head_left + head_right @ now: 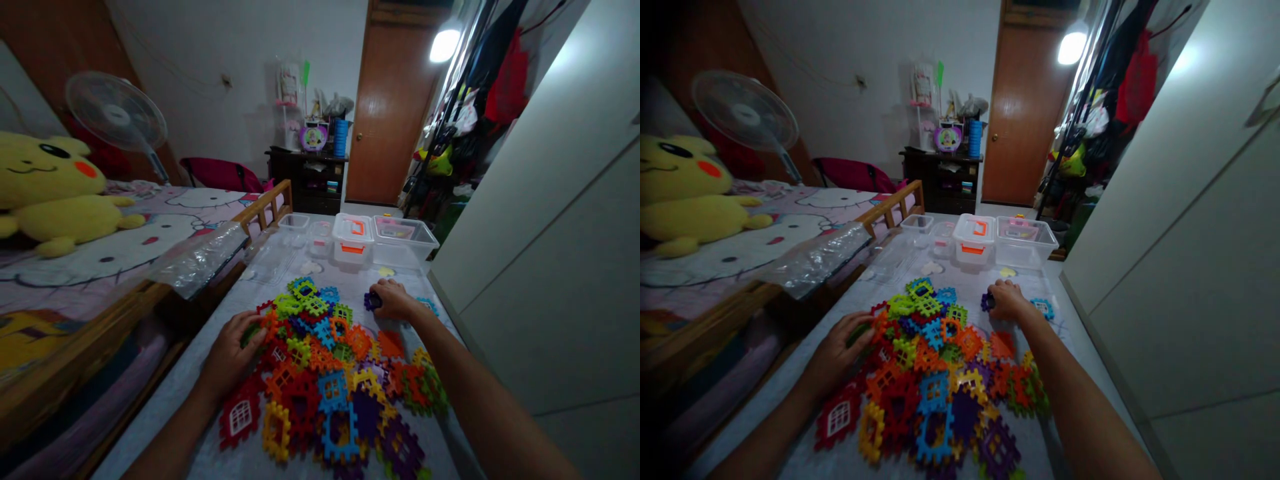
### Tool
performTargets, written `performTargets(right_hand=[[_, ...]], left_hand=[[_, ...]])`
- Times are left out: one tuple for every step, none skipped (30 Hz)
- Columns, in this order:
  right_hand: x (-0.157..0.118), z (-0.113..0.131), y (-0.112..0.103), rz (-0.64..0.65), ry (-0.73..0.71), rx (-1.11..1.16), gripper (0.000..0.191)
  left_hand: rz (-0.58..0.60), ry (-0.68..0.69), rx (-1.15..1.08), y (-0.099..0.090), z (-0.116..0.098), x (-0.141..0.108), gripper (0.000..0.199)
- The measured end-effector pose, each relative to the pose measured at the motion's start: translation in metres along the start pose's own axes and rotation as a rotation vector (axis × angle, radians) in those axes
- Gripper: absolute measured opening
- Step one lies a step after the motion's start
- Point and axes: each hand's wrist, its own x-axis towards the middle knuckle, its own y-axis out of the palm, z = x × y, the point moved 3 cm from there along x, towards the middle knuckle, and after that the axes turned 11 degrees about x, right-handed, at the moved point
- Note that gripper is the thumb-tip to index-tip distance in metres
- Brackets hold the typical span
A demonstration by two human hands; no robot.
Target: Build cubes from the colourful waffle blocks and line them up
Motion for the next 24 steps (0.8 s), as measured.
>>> performTargets(right_hand=[[0.0,0.004,-0.001,-0.012,-0.012,0.015,0.054],[0.001,0.01,-0.003,-0.023,-0.03,0.034,0.057],[0.002,0.019,-0.004,-0.032,-0.057,0.059,0.057],[0.004,0.029,-0.004,-0.036,-0.09,0.087,0.056],[0.006,0.04,-0.004,-0.033,-0.126,0.116,0.053],[0.01,0.052,-0.003,-0.025,-0.163,0.144,0.05],[0.014,0.065,-0.001,-0.013,-0.198,0.17,0.047],[0.02,0.077,0.001,-0.001,-0.231,0.192,0.046],[0.026,0.087,0.004,0.009,-0.258,0.212,0.044],[0.033,0.097,0.007,0.018,-0.281,0.229,0.043],[0.041,0.105,0.011,0.025,-0.297,0.243,0.043],[0.049,0.111,0.014,0.03,-0.307,0.253,0.044],[0.057,0.116,0.018,0.036,-0.313,0.259,0.045],[0.065,0.12,0.021,0.041,-0.316,0.263,0.047],[0.072,0.123,0.024,0.047,-0.316,0.265,0.048],[0.078,0.126,0.027,0.053,-0.315,0.266,0.05],[0.083,0.128,0.03,0.059,-0.311,0.265,0.051],[0.087,0.131,0.033,0.065,-0.305,0.264,0.052],[0.089,0.133,0.036,0.072,-0.297,0.262,0.053],[0.09,0.135,0.038,0.079,-0.286,0.259,0.055],[0.09,0.137,0.04,0.086,-0.276,0.255,0.056],[0.088,0.138,0.041,0.094,-0.27,0.25,0.057],[0.086,0.14,0.042,0.103,-0.268,0.246,0.058],[0.083,0.143,0.043,0.112,-0.273,0.242,0.058]], left_hand=[[0.006,0.0,-0.01,-0.001,-0.001,0.0,0.037],[0.013,0.0,-0.019,-0.001,-0.003,0.0,0.036],[0.02,0.002,-0.027,-0.002,-0.004,0.0,0.036],[0.025,0.005,-0.032,-0.002,-0.005,0.0,0.036],[0.028,0.008,-0.034,-0.002,-0.005,0.0,0.036],[0.03,0.011,-0.034,-0.002,-0.005,0.0,0.036],[0.029,0.013,-0.033,-0.002,-0.005,0.0,0.036],[0.026,0.013,-0.031,-0.002,-0.004,0.0,0.035],[0.025,0.012,-0.031,-0.001,-0.004,-0.001,0.035],[0.025,0.012,-0.032,-0.001,-0.003,-0.001,0.034],[0.024,0.012,-0.034,-0.001,-0.003,-0.001,0.034],[0.024,0.011,-0.036,-0.001,-0.003,-0.001,0.034],[0.026,0.012,-0.039,-0.001,-0.003,-0.001,0.033],[0.028,0.013,-0.043,-0.002,-0.004,-0.001,0.033],[0.031,0.014,-0.046,-0.002,-0.005,-0.001,0.032],[0.032,0.014,-0.049,-0.003,-0.005,-0.001,0.032],[0.036,0.015,-0.051,-0.004,-0.006,-0.001,0.031],[0.038,0.013,-0.053,-0.004,-0.006,-0.001,0.031],[0.038,0.009,-0.055,-0.005,-0.006,-0.001,0.031],[0.038,0.003,-0.055,-0.005,-0.006,-0.001,0.031],[0.037,-0.006,-0.056,-0.005,-0.006,-0.001,0.031],[0.032,-0.016,-0.057,-0.005,-0.005,-0.001,0.032],[0.024,-0.027,-0.057,-0.005,-0.004,-0.001,0.032],[0.013,-0.038,-0.056,-0.004,-0.003,-0.002,0.032]])
